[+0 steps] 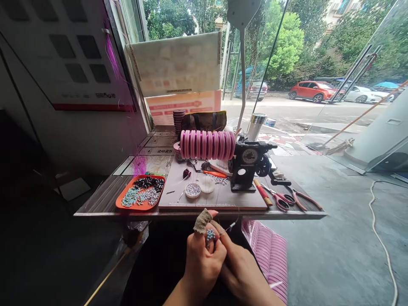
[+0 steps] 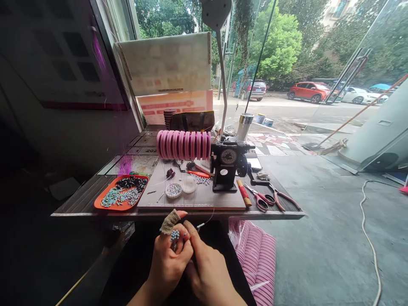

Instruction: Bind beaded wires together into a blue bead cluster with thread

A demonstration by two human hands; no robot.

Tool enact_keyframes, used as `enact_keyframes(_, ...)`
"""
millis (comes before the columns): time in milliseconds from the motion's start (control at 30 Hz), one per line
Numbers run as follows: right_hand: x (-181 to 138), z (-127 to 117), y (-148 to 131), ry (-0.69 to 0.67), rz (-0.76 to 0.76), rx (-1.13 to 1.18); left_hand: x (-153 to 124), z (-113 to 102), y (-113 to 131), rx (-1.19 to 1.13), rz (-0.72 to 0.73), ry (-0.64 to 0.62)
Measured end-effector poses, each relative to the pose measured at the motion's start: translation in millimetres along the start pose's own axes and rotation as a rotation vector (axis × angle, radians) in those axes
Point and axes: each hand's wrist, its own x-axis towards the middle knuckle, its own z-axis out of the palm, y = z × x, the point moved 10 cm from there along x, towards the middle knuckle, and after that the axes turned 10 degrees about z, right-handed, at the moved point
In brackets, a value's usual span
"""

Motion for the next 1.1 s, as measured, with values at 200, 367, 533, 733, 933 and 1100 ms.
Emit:
enact_keyframes(200,2.0,-10.3,-8.1,-0.216,0.067,0.493,4.7,-12.1,-13.5,-0.167,-0.138,0.046)
enact_keyframes(367,-5.3,4.2,7.1,-0.414,0.195,0.852,-5.0,23.1,-25.6,-0.673,-0.420,-0.154)
enact_keyframes(533,-11.1,10.9,9.2,-0.507,0.208,0.905,-13.4,41.6,-20.8,-0.850,-0.457,-0.333)
enact_keyframes(733,-14.2,13.6,6.0,-0.573,0.215,0.937,-19.4,48.5,-17.7,-0.877,-0.470,-0.428)
enact_keyframes(933,-23.2,24.0,9.9,-0.684,0.268,1.021,-12.4,35.0,0.0,-0.689,-0.283,-0.284)
enact_keyframes(1100,-23.9,25.0,-2.8,-0.736,0.185,1.096,-11.9,33.1,-7.1,-0.738,-0.339,-0.181)
